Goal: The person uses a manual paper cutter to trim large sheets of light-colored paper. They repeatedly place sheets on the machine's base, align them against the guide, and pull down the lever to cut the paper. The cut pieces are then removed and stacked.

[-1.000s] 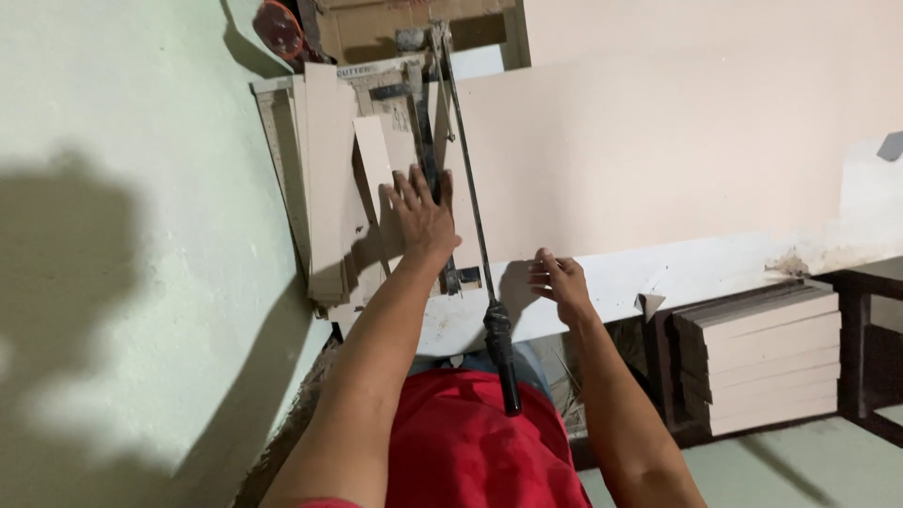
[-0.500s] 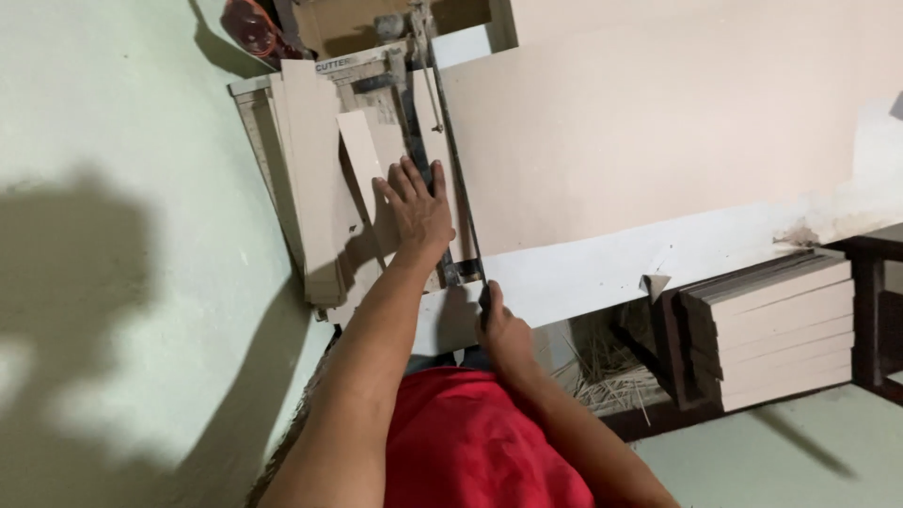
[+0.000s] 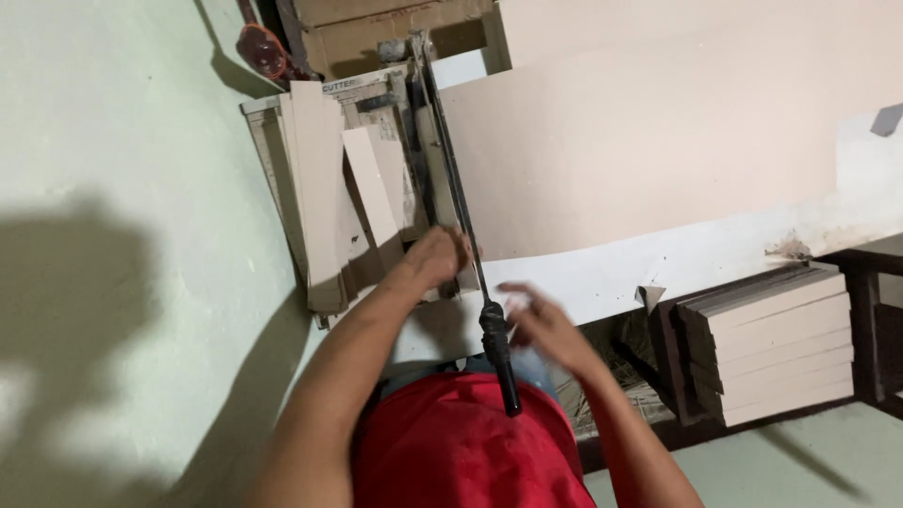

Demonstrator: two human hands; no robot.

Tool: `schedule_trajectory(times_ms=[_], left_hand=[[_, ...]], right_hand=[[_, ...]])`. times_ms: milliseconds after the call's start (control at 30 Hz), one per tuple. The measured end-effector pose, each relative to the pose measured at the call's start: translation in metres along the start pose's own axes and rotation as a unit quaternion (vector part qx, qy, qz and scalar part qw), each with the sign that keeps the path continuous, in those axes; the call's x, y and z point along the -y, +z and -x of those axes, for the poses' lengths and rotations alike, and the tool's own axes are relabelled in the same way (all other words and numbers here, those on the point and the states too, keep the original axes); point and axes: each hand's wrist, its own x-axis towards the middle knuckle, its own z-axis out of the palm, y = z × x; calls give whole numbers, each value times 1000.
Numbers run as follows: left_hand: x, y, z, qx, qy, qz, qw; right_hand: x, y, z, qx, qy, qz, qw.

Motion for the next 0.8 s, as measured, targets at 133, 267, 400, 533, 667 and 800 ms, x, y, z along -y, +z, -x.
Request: schedule_trajectory(times_ms=[133,267,400,533,667,800], left_hand=[[-4,17,49,149,342,-811,451],[-22,41,102,97,158,-983,-14],[-51,59,116,77,67,-993,-56],[-47,122,127,-118,99,-988,0],[-45,108,98,-287,127,-946,79],[-41,101,90,-237,122,-961,70]], right_hand=[[-87,-32,-74,-258,76,-267,925],[-109,-63,-99,-296,69,-467,830],[-133,-73,-93,-278,14,-536,797],[-146,-71,-80,-281,1,-513,811],[-124,-45,-100,-289,44,-385,876],[-98,-38,-108,-287,36,-335,897]])
